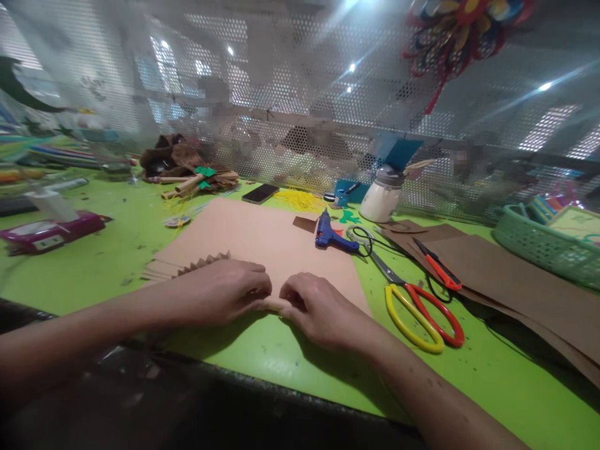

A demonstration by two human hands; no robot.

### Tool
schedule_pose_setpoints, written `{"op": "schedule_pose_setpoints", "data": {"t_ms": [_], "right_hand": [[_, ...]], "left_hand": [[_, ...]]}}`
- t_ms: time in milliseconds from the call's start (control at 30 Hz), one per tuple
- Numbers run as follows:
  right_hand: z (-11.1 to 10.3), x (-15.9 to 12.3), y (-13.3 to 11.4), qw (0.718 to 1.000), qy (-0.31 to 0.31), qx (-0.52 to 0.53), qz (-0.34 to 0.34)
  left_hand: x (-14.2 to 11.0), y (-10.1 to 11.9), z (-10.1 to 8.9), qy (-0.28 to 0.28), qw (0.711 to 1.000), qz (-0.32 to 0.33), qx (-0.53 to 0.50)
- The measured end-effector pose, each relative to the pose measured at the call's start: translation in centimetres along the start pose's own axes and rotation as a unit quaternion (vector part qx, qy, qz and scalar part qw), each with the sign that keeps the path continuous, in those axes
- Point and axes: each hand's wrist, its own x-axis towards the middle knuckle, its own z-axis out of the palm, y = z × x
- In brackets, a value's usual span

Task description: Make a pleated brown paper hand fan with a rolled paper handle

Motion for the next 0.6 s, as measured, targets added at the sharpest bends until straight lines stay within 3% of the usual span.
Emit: {"op": "schedule_pose_setpoints", "data": {"t_ms": [200, 600], "right_hand": [[0.34, -0.13, 0.47, 0.999, 0.033, 0.007, -0.013], [-0.34, 0.25, 0.43, 0.999, -0.025, -0.035, -0.016]], "left_hand": [[-0.29, -0.32, 0.70, 0.041, 0.998, 0.037, -0.001], [-0.39, 0.28, 0.73, 0.012, 0.998, -0.043, -0.046]]}}
